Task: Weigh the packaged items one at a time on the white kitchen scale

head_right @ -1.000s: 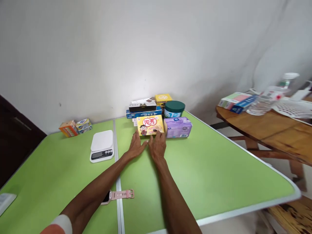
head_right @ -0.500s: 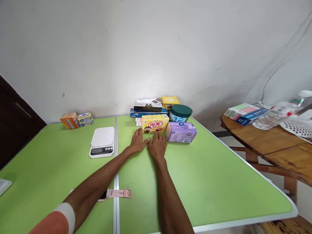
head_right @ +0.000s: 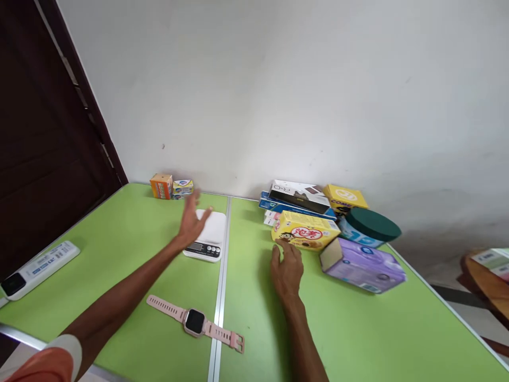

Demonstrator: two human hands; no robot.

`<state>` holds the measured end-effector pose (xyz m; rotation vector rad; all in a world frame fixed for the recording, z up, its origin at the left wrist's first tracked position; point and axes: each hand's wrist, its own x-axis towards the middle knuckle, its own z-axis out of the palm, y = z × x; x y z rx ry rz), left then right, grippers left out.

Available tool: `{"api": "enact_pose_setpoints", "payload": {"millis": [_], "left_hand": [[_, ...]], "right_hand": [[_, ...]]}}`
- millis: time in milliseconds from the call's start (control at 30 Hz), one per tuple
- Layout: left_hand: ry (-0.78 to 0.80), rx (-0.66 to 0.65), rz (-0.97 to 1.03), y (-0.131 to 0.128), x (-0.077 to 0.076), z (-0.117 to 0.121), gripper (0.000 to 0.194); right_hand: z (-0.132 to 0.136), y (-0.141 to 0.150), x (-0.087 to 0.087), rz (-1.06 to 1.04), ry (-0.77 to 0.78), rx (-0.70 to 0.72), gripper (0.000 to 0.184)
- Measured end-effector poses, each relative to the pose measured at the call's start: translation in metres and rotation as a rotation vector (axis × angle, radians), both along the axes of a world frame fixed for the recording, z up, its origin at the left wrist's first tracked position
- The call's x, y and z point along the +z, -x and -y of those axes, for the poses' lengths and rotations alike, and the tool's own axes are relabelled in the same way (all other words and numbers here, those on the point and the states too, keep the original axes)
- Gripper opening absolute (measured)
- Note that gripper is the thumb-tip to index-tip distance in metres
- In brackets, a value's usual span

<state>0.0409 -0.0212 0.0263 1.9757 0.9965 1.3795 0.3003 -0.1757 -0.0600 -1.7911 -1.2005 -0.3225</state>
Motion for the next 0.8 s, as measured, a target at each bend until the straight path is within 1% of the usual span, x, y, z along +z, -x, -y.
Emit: {"api": "enact_pose_setpoints", "payload": {"millis": [67,100,133,200,233,300,333,400,500,567,600,667,733,800], "left_hand": [[0.016,0.269,0.067,0.041,-0.001,-0.043,0.076],[0.049,0.385,0.087,0.06,-0.006,-0.063,0.081],[0.094,0.474,0.095,0.078,-0.012,-0.082,0.085],[0.185,0.563,0.089,0.107,-0.028,-0.112,0.093],[0.227,0.575,0.082,0.118,-0.037,-0.123,0.098],[0.279,0.551,0.072,0.131,-0.055,-0.14,0.105],[0.287,0.524,0.067,0.134,-0.062,-0.146,0.109],[0.269,0.472,0.049,0.133,-0.073,-0.156,0.113],[0.148,0.464,0.013,0.125,-0.082,-0.165,0.112],[0.052,0.455,-0.016,0.12,-0.085,-0.168,0.106],[0.025,0.438,-0.031,0.118,-0.086,-0.169,0.104],[0.036,0.415,-0.047,0.116,-0.088,-0.172,0.106],[0.085,0.455,-0.029,0.116,-0.09,-0.174,0.109],[0.105,0.511,-0.009,0.115,-0.091,-0.176,0.108]], "right_hand": [[-0.019,0.025,0.022,0.001,-0.007,0.114,0.032],[-0.031,0.038,0.034,-0.001,-0.002,0.173,0.031],[-0.046,0.05,0.046,-0.007,0.011,0.232,0.031],[-0.08,0.073,0.066,-0.018,0.071,0.35,0.033],[-0.099,0.083,0.074,-0.016,0.118,0.402,0.033],[-0.142,0.102,0.083,0.012,0.236,0.48,0.035],[-0.165,0.11,0.085,0.038,0.296,0.507,0.037],[-0.212,0.125,0.084,0.077,0.397,0.538,0.047],[-0.278,0.144,0.077,0.081,0.488,0.533,0.071],[-0.313,0.154,0.074,0.103,0.526,0.537,0.086],[-0.328,0.158,0.073,0.126,0.54,0.543,0.091],[-0.349,0.165,0.071,0.17,0.563,0.541,0.096],[-0.363,0.17,0.071,0.206,0.591,0.53,0.093],[-0.372,0.173,0.07,0.252,0.634,0.552,0.086]]}}
